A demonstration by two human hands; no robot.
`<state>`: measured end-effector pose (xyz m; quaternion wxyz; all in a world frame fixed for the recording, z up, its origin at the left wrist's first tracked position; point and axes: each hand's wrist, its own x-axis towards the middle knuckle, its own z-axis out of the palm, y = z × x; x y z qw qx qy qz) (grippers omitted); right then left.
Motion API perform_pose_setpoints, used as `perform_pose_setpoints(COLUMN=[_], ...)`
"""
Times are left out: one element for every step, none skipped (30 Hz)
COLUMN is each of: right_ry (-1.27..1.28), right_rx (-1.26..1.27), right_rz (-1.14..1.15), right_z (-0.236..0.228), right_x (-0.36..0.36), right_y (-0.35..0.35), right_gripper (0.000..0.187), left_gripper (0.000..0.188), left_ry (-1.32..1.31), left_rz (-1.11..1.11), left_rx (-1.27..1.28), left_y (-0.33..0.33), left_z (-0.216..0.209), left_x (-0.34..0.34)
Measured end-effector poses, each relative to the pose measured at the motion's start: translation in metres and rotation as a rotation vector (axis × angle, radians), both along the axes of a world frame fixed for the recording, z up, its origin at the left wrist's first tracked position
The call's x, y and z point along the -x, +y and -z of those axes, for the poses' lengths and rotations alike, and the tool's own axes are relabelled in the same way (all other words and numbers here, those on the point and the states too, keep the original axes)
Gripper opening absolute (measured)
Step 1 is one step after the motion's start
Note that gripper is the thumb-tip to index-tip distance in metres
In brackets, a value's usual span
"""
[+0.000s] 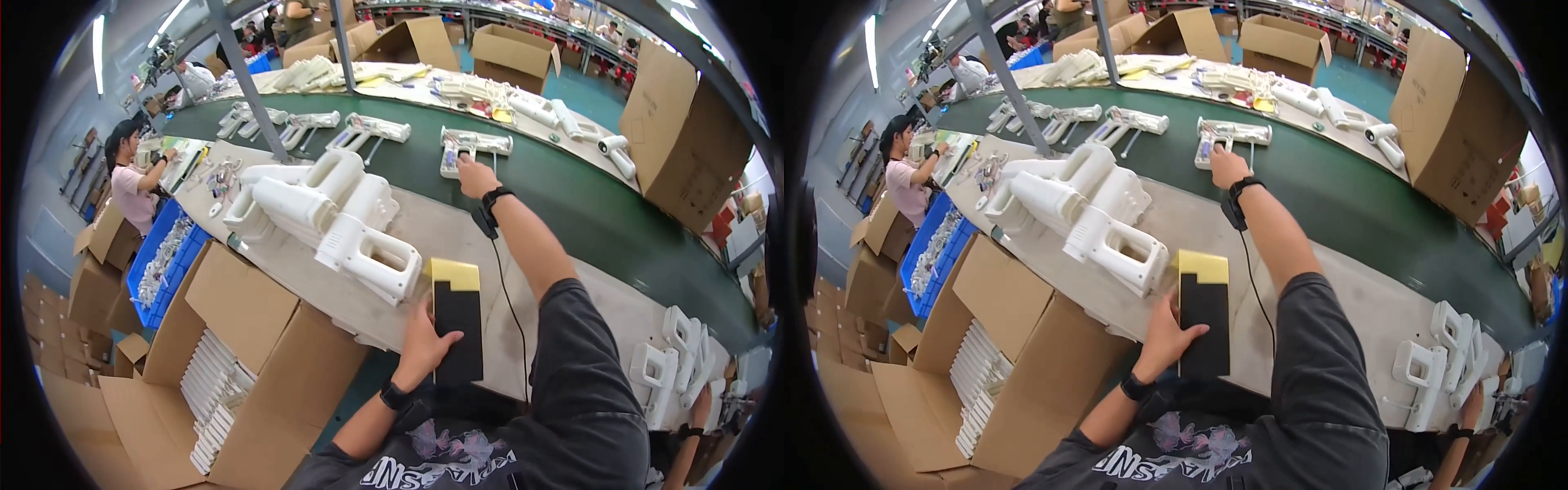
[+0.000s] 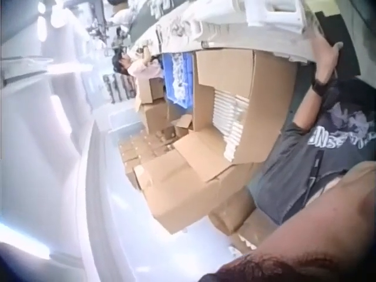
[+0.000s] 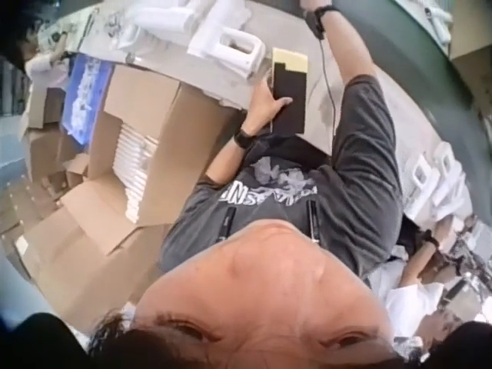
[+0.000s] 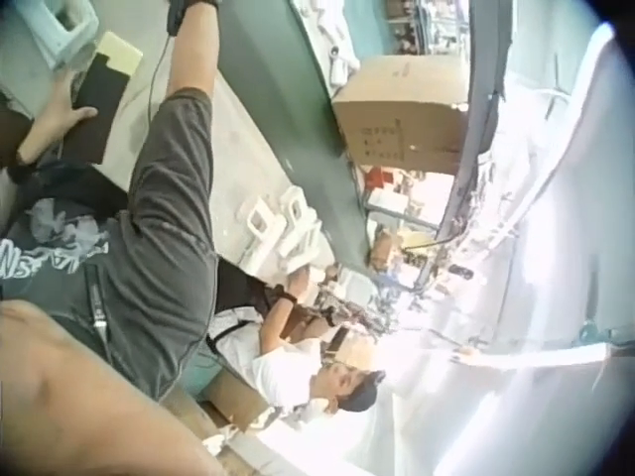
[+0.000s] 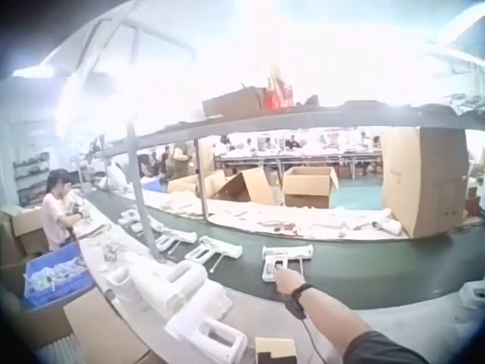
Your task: The person picks up a white plastic housing, peels the backing from a black foam pad, and presses the pad into the housing. They then retrieve a matching housing piece from a box, align it over the first, and press the two halves together by hand.
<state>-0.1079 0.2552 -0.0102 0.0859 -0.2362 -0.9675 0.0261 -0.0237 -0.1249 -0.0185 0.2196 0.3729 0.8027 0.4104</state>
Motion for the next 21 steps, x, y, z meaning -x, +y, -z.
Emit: perform_pose_setpoints(right_ry=[0.018, 0.022, 0.024, 0.025, 0.029, 0.066, 0.054, 0.028, 0.009, 0.019, -0.031, -0.041, -0.051, -0.065, -0.069, -0.074, -0.091, -0.072, -0.050, -0.066, -0.081], right_rx=[-0.021, -0.009, 0.010, -0.002, -0.013, -0.049, -0.053, -0.088, -0.116, -0.135, -0.177, -0.186, -0.195, -0.186, -0.201, -0.215, -0.203, -0.189, -0.174, -0.141, -0.108], right_rz=[0.009, 0.027, 0.040, 0.081, 0.123, 0.110, 0.127, 0.091, 0.038, 0.017, -0.015, -0.047, -0.078, -0.062, -0.083, -0.101, -0.081, -0.124, -0.165, -0.188, -0.208], right_z=[0.007, 0.010, 0.016, 0.018, 0.019, 0.022, 0.024, 0.025, 0.023, 0.015, 0.008, -0.003, -0.017, -0.032, -0.046, -0.060, -0.074, -0.084, -0.092, -0.098, -0.101], right_x=[0.003, 0.004, 0.005, 0.007, 0.010, 0.006, -0.004, -0.013, -0.018, -0.023, -0.030, -0.044, -0.058, -0.073, -0.090, -0.111, -0.132, -0.148, -0.165, -0.182, -0.200], right_y=[0.001, 0.004, 0.005, 0.004, 0.004, 0.009, 0.016, 0.026, 0.028, 0.023, 0.021, 0.014, 0.005, -0.007, -0.024, -0.041, -0.059, -0.080, -0.099, -0.117, -0.133], right_gripper=[0.026, 0.025, 0.023, 0.022, 0.020, 0.017, 0.017, 0.016, 0.014, 0.013, 0.012, 0.011, 0.010, 0.010, 0.013, 0.015, 0.015, 0.015, 0.015, 0.011, 0.009], left_gripper=[0.092, 0.092, 0.081, 0.070, 0.070, 0.062, 0.055, 0.059, 0.059, 0.063, 0.068, 0.077, 0.079, 0.080, 0.082, 0.082, 0.081, 0.079, 0.078, 0.078, 0.074], left_ry=[-0.096, -0.077, -0.226, -0.376, -0.361, -0.600, -0.862, -0.891, -0.897, -0.969, -1.043, -1.109, -1.135, -1.162, -1.189, -1.218, -1.207, -1.215, -1.220, -1.238, -1.239], left_rz=[0.058, 0.057, 0.039, 0.024, 0.021, 0.043, 0.076, 0.137, 0.136, 0.185, 0.235, 0.264, 0.261, 0.259, 0.256, 0.243, 0.260, 0.271, 0.283, 0.291, 0.305], left_rx=[0.059, 0.045, -0.069, -0.184, -0.191, -0.293, -0.385, -0.367, -0.362, -0.385, -0.407, -0.359, -0.316, -0.324, -0.332, -0.306, -0.280, -0.272, -0.262, -0.241, -0.285], left_y=[-0.005, -0.007, -0.012, -0.017, -0.023, -0.028, -0.031, -0.035, -0.044, -0.055, -0.066, -0.075, -0.086, -0.094, -0.100, -0.107, -0.111, -0.115, -0.117, -0.115, -0.112], left_z=[0.000, 0.005, 0.015, 0.017, 0.015, 0.007, 0.004, 0.002, -0.004, -0.007, -0.012, -0.023, -0.024, -0.026, -0.027, -0.026, -0.027, -0.028, -0.031, -0.033, -0.035], left_x=[0.001, 0.000, -0.002, -0.004, -0.004, -0.010, -0.015, -0.013, -0.014, -0.014, -0.013, -0.009, -0.006, -0.003, 0.000, 0.003, 0.007, 0.010, 0.012, 0.013, 0.014])
